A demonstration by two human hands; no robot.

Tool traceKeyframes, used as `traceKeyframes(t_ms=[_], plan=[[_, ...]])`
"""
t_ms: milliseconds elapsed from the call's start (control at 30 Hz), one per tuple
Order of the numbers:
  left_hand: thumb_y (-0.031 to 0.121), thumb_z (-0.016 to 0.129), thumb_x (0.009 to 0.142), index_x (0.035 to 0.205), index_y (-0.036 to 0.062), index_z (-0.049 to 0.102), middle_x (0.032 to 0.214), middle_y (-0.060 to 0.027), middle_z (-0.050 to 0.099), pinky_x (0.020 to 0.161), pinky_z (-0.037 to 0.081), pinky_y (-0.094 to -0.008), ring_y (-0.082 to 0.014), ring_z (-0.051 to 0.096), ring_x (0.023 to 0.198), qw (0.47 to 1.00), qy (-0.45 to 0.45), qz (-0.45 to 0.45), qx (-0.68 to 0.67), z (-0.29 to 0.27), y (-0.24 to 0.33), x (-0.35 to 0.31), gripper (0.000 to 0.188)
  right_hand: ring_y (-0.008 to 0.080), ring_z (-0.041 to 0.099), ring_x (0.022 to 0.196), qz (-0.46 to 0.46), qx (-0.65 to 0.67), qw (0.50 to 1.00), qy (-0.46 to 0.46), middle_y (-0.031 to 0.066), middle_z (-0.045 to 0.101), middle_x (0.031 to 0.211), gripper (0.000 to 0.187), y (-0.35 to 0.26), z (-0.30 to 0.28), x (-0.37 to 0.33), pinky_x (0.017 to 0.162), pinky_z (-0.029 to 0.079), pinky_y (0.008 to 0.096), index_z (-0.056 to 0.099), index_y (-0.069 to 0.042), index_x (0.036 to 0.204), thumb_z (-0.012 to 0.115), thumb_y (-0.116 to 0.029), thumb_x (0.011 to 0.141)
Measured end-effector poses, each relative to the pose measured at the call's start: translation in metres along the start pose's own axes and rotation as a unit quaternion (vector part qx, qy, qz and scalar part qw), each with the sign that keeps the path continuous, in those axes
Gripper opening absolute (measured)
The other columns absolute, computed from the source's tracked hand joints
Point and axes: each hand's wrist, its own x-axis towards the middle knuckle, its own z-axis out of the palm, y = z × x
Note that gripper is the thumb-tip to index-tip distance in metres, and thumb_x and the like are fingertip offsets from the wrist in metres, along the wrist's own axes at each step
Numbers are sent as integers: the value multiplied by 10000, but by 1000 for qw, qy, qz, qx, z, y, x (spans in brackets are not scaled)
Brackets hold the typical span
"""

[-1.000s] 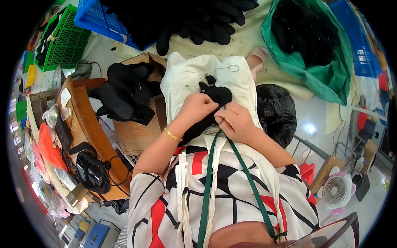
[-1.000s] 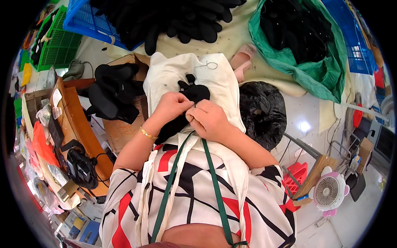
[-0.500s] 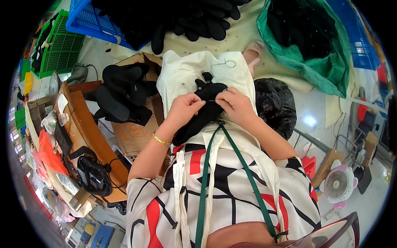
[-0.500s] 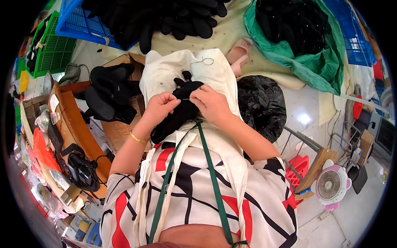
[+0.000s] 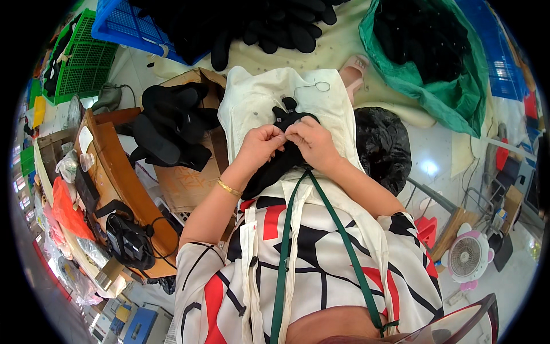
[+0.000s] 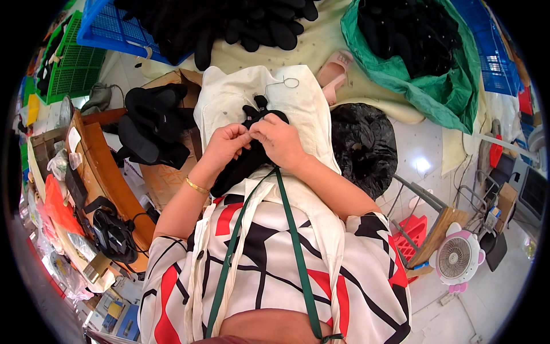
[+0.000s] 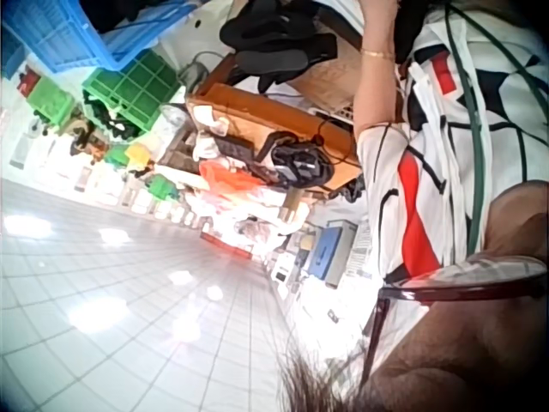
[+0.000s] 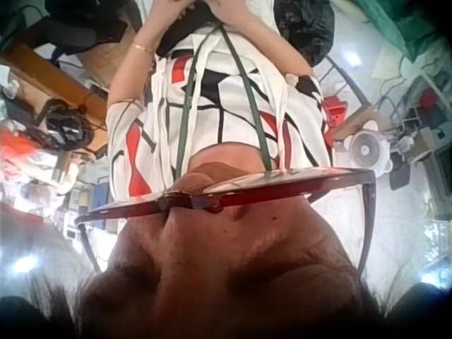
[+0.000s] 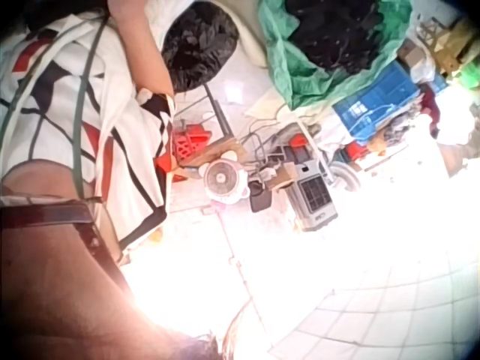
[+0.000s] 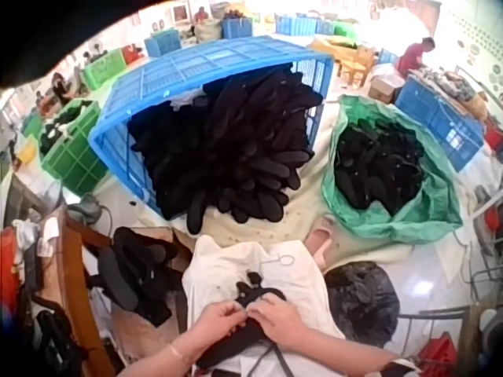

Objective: The person sits on the floor in a workshop and sews black slip-on shoes using a needle and thread. They pick up shoes from a blue crate, stitch the soles or edges, and place the finished shoes into a cardboard box.

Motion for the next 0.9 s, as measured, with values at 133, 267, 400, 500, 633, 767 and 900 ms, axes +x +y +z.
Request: traceKeyframes(t_ms=[133,267,400,500,633,767,900], plan=[[194,625,959,952,76,627,775,-2,652,484,400,-176,-32,499,560,990,-18,1,-136,-5,-4,-1,118,119,591,629,278,347,896,5,-3,603,793,86,2,-25,-14,537,461,246,581,-97,991,580,-183,985],[185,628,955,918,75,614,754,-11,641,469,405,-191,-45,492,542,974,-31,-27,-222,-8,-5,1,117,129,549,578,372,464,797,103,11,559,692,112,48,-69,-46,512,453,253,558,-100,1001,568,-211,989],[187,633,949,911,82,608,723,-3,616,452,393,-199,-48,479,528,969,-40,-27,-241,-10,-16,4,115,121,475,569,400,506,732,220,-11,492,675,94,75,-87,-56,500,389,235,541,-100,946,557,-182,988],[172,637,906,862,102,621,726,-1,617,493,426,-223,-61,507,568,996,35,-38,-75,-6,1,0,85,102,425,562,343,539,744,197,-26,434,657,99,78,-85,-62,493,354,229,531,-108,921,555,-173,991],[268,741,785,967,83,676,843,-110,679,715,521,-349,-246,659,765,926,139,217,277,8,15,-10,268,64,347,553,342,476,780,218,-57,375,670,48,66,-86,-56,488,311,224,561,-104,990,560,-151,990],[306,707,787,924,90,720,910,-129,694,739,514,-425,-338,655,861,897,143,208,364,9,13,-3,256,90,476,567,302,457,814,192,-19,498,679,72,58,-87,-47,503,394,221,557,-89,1005,555,-160,998],[284,731,765,834,78,711,912,-102,652,773,503,-403,-317,620,905,889,168,197,377,13,10,0,218,91,475,538,242,411,860,182,-10,488,650,64,28,-94,-38,481,410,223,542,-75,992,530,-137,1007]])
